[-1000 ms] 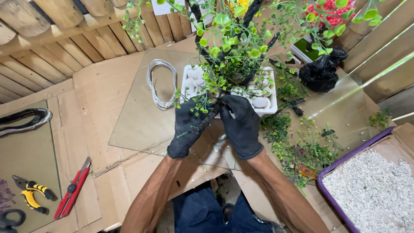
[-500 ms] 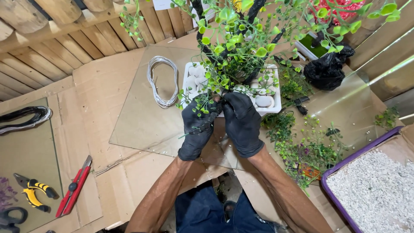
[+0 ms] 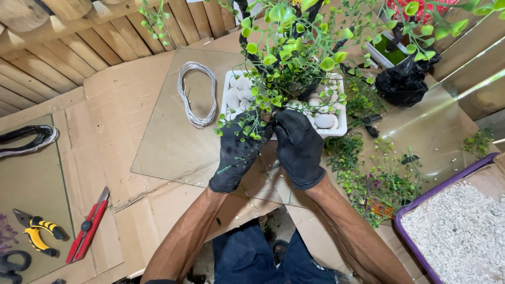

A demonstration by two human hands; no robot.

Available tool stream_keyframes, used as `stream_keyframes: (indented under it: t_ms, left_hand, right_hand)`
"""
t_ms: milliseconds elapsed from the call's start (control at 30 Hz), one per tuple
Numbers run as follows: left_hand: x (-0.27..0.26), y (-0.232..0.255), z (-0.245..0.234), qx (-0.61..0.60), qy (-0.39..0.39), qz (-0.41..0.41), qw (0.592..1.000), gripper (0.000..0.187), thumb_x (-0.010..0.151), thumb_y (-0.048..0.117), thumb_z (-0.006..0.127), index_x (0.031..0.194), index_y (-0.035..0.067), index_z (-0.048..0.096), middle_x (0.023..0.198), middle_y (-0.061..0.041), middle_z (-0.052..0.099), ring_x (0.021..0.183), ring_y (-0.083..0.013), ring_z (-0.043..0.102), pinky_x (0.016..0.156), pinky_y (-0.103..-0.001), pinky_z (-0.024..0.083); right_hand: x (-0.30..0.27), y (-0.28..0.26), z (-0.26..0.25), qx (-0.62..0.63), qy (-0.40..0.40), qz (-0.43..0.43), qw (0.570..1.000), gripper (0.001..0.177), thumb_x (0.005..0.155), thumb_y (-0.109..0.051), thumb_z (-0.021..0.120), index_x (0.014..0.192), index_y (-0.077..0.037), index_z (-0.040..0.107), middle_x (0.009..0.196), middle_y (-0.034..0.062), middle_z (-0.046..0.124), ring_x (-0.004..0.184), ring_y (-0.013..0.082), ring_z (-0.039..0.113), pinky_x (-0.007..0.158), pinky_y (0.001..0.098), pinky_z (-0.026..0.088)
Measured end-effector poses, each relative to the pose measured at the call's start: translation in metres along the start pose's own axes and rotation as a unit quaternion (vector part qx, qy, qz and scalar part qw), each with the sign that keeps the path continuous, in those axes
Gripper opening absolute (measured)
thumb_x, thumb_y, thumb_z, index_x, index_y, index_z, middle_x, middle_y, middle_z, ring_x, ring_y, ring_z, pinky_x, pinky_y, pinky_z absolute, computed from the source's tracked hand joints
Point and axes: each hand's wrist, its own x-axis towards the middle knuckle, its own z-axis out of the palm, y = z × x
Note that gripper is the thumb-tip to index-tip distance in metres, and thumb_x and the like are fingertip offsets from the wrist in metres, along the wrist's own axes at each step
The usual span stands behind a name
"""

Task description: The person arranges artificial green plants into a white rectangular pot filled with white stones. They insert the stems into the pot and adjust the branches to create a fuller appearance.

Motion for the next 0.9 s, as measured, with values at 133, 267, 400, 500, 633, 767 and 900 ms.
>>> stream_keyframes:
  t_ms: [133, 267, 400, 500, 633, 767, 900]
  left_hand:
    - [-0.018, -0.017, 0.003, -0.283, -0.1, -0.072, 0.951, 0.033, 0.103, 0.013, 0.059, 0.13, -0.004, 0.064, 0.134, -0.017, 0.065, 0.136, -0.032, 0.053, 0.116, -0.042, 0.039]
    - [0.047, -0.02, -0.048, -0.334, -0.111, -0.096, 0.931, 0.015, 0.088, 0.02, 0.082, 0.103, 0.021, 0.081, 0.103, 0.002, 0.08, 0.106, -0.0159, 0.071, 0.102, -0.032, 0.055]
    - [0.068, -0.012, -0.093, -0.353, -0.116, -0.093, 0.924, 0.023, 0.089, 0.021, 0.082, 0.112, 0.019, 0.079, 0.104, -0.002, 0.079, 0.106, -0.0198, 0.071, 0.095, -0.034, 0.058]
    - [0.091, 0.002, -0.125, -0.454, -0.089, -0.24, 0.854, 0.013, 0.086, -0.001, 0.086, 0.097, 0.003, 0.08, 0.091, -0.017, 0.077, 0.096, -0.0289, 0.076, 0.079, -0.03, 0.062]
    - [0.096, 0.01, -0.16, -0.54, -0.143, -0.414, 0.719, 0.006, 0.093, -0.005, 0.073, 0.097, -0.009, 0.073, 0.088, -0.026, 0.074, 0.078, -0.0324, 0.076, 0.069, -0.035, 0.065]
    - [0.081, 0.012, -0.185, -0.527, -0.24, -0.548, 0.603, 0.013, 0.095, 0.002, 0.067, 0.099, -0.007, 0.076, 0.085, -0.024, 0.075, 0.069, -0.0273, 0.075, 0.07, -0.033, 0.064]
    - [0.056, 0.019, -0.195, -0.554, -0.236, -0.586, 0.542, 0.021, 0.094, -0.002, 0.066, 0.111, -0.015, 0.069, 0.095, -0.03, 0.074, 0.076, -0.0336, 0.073, 0.074, -0.038, 0.059]
  right_hand:
    - [-0.004, 0.002, -0.001, 0.001, 0.001, -0.011, 1.0, 0.028, 0.098, -0.018, 0.078, 0.125, -0.023, 0.073, 0.115, 0.0021, 0.073, 0.101, 0.0349, 0.073, 0.084, 0.048, 0.066]
    - [-0.015, 0.015, 0.002, -0.052, -0.003, 0.001, 0.999, 0.027, 0.096, -0.027, 0.078, 0.123, -0.029, 0.074, 0.116, -0.0051, 0.073, 0.101, 0.0244, 0.074, 0.082, 0.0395, 0.067]
    - [-0.036, 0.003, -0.027, -0.072, -0.009, 0.036, 0.997, 0.027, 0.098, -0.027, 0.075, 0.125, -0.031, 0.071, 0.119, -0.0065, 0.071, 0.102, 0.0247, 0.074, 0.082, 0.0415, 0.068]
    - [-0.041, -0.015, -0.065, 0.024, 0.01, 0.057, 0.998, 0.024, 0.096, -0.017, 0.077, 0.12, -0.023, 0.076, 0.113, 0.0004, 0.076, 0.103, 0.0279, 0.074, 0.086, 0.0388, 0.065]
    - [-0.05, 0.01, -0.118, 0.056, -0.032, 0.119, 0.991, 0.018, 0.09, -0.01, 0.081, 0.107, -0.016, 0.081, 0.106, 0.0065, 0.079, 0.101, 0.0317, 0.076, 0.087, 0.0409, 0.064]
    - [-0.047, 0.064, -0.191, -0.06, -0.062, 0.194, 0.977, 0.017, 0.094, -0.024, 0.082, 0.111, -0.023, 0.081, 0.099, 0.0061, 0.078, 0.1, 0.0332, 0.072, 0.085, 0.0456, 0.061]
    - [-0.039, 0.113, -0.251, -0.205, -0.14, 0.32, 0.914, 0.017, 0.096, -0.039, 0.079, 0.113, -0.035, 0.079, 0.104, 0.0019, 0.076, 0.107, 0.0335, 0.069, 0.091, 0.0488, 0.057]
